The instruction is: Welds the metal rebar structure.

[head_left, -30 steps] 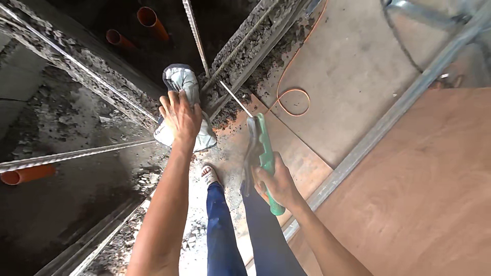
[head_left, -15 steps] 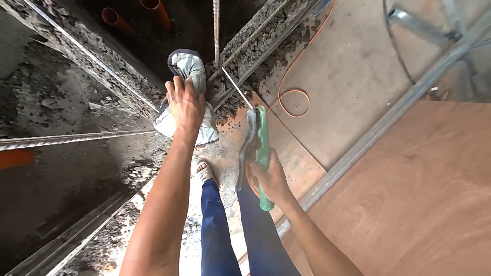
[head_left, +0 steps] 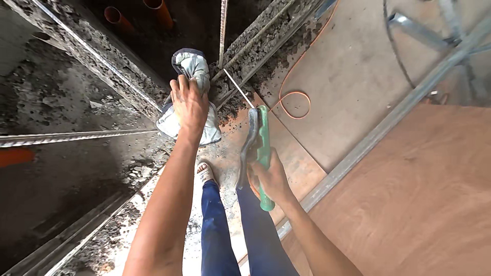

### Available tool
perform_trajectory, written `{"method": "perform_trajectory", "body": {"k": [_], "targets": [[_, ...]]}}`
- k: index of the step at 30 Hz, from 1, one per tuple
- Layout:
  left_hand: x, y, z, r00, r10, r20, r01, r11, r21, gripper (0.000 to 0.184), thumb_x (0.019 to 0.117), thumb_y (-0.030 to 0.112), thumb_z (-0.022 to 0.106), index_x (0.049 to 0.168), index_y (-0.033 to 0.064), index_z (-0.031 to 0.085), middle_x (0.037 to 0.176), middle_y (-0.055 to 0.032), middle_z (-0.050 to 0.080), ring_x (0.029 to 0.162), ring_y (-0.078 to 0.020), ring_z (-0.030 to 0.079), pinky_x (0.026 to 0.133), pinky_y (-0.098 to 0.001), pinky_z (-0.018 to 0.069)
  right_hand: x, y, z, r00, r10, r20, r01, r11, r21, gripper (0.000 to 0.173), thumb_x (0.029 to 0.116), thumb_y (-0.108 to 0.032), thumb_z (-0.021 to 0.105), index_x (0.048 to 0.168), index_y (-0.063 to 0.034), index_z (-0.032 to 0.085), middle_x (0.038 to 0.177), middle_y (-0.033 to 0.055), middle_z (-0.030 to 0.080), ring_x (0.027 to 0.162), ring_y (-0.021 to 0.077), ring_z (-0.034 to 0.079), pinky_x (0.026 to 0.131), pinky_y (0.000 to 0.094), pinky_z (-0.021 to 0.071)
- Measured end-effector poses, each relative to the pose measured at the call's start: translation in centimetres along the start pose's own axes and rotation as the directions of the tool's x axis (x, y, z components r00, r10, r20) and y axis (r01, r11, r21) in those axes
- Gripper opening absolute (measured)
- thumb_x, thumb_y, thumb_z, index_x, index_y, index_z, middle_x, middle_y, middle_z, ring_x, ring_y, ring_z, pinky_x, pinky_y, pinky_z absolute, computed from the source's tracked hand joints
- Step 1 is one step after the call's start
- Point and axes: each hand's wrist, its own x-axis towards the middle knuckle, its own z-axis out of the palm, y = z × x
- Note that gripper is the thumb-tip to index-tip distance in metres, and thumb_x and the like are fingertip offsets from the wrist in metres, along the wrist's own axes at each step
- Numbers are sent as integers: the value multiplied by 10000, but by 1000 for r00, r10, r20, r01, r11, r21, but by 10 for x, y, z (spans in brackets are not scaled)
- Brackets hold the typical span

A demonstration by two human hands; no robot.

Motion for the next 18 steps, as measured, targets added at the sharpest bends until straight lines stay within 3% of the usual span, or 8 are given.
{"method": "perform_trajectory", "body": {"k": [18], "targets": [[0,1,2,1000,-8,-11,8,1000,19,403,952,302,623,1227,11,667,1247,-226,603,1196,-428,556,973,-547,483,0,7,2,1000,-23,-6,23,1000,16,433,975,-256,650,1321,-60,479,752,87,616,495,197,612,456,348,581]]}}
